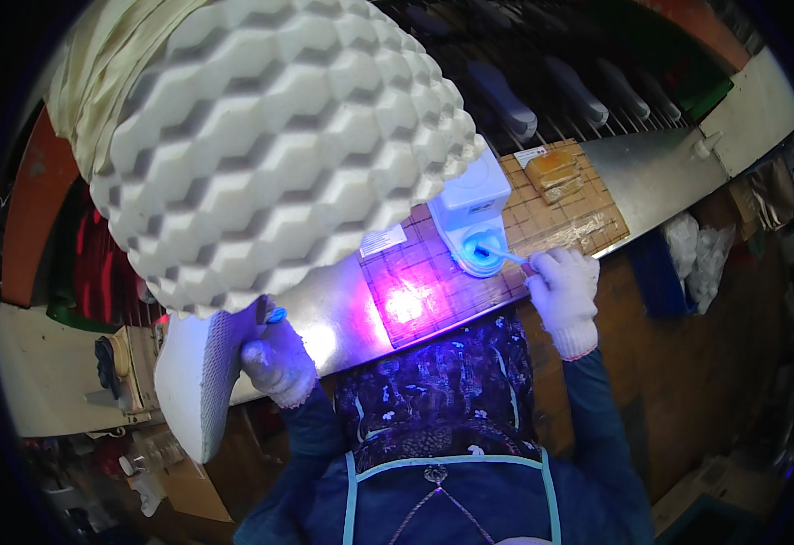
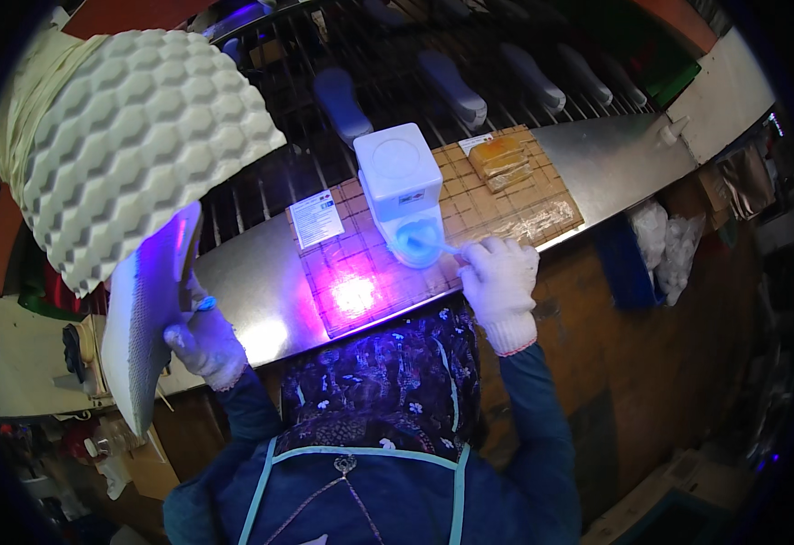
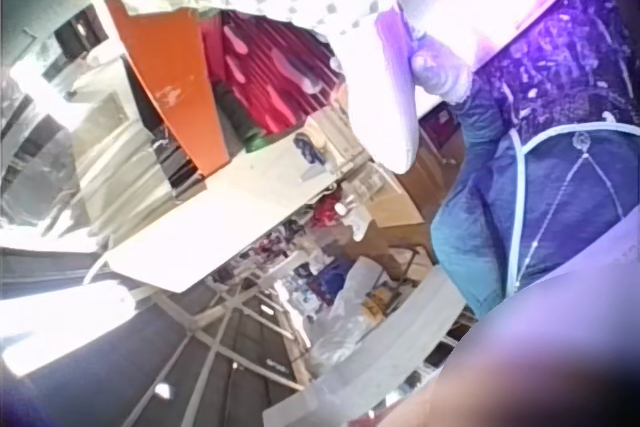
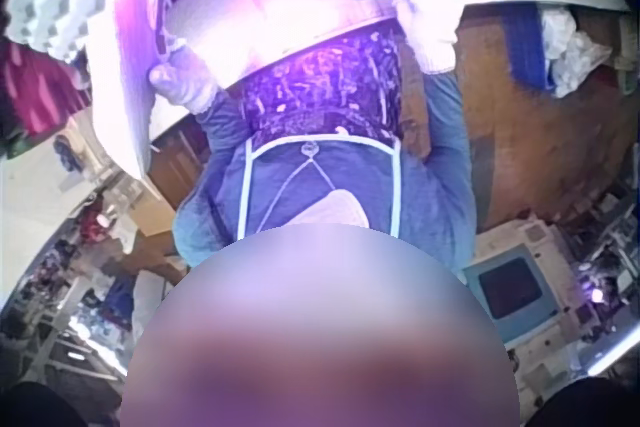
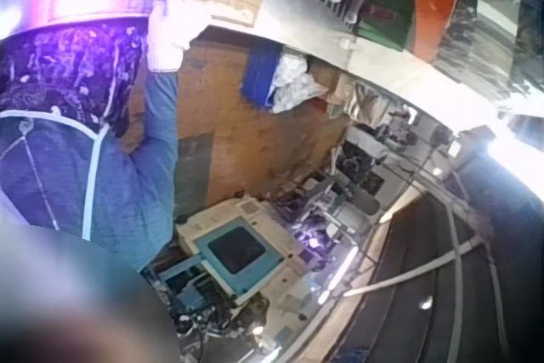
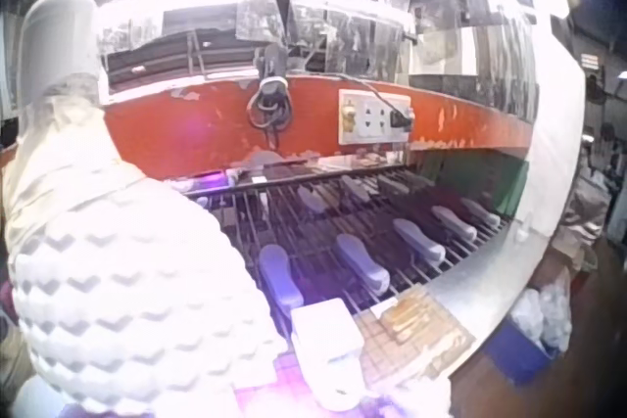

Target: The person holds a pink high-heeled shoe and uses a small brush to apply blue paint to the heel and sole areas. The person repeatedly dips the brush into a small container of blue paint and continues painting the shoe under a UV light.

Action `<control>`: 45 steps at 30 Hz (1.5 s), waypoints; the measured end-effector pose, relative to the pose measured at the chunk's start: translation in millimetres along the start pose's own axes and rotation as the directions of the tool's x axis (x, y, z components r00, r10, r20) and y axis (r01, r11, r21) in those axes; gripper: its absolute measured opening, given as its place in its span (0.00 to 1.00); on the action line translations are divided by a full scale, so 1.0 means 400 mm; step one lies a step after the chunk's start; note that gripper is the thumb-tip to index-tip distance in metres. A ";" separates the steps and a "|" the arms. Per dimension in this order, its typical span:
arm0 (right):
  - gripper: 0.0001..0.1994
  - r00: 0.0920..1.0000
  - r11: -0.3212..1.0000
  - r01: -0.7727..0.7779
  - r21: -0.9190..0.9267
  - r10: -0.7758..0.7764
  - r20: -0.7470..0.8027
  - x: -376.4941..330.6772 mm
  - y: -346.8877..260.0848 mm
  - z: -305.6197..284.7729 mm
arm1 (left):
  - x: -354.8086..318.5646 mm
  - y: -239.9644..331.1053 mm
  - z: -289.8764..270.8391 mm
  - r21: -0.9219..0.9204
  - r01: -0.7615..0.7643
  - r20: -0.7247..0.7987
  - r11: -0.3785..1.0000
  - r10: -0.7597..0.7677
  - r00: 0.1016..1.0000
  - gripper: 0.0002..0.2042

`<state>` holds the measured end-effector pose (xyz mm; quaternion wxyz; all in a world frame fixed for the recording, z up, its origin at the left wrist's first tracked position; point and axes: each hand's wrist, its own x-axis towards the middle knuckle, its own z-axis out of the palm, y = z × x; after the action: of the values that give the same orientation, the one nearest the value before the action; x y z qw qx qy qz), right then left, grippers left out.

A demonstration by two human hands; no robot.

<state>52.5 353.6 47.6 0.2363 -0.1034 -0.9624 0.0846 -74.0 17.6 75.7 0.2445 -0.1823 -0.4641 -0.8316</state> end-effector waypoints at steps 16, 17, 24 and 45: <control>0.05 0.909 0.909 -0.366 0.200 0.304 0.285 -0.008 0.027 0.003 | 0.023 -0.067 -0.081 0.473 -0.413 0.202 0.778 0.361 0.911 0.22; 0.05 0.858 0.814 -0.482 0.324 0.365 0.362 -0.013 0.037 0.010 | 0.023 -0.075 -0.080 0.486 -0.450 0.233 0.749 0.385 0.893 0.22; 0.01 0.739 0.205 -0.664 0.719 0.321 0.592 -0.021 0.005 0.031 | 0.020 -0.144 -0.051 0.476 -0.684 0.483 0.554 0.485 0.729 0.18; 0.05 0.936 0.004 -0.290 0.957 0.209 0.282 0.051 -0.302 0.039 | 0.011 -0.097 0.021 0.430 -0.779 0.715 0.457 0.355 0.603 0.17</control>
<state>8.3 240.3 68.5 0.1948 -0.0788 -0.6124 0.7621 -99.4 41.1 55.8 0.4320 -0.4444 -0.6988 -0.3571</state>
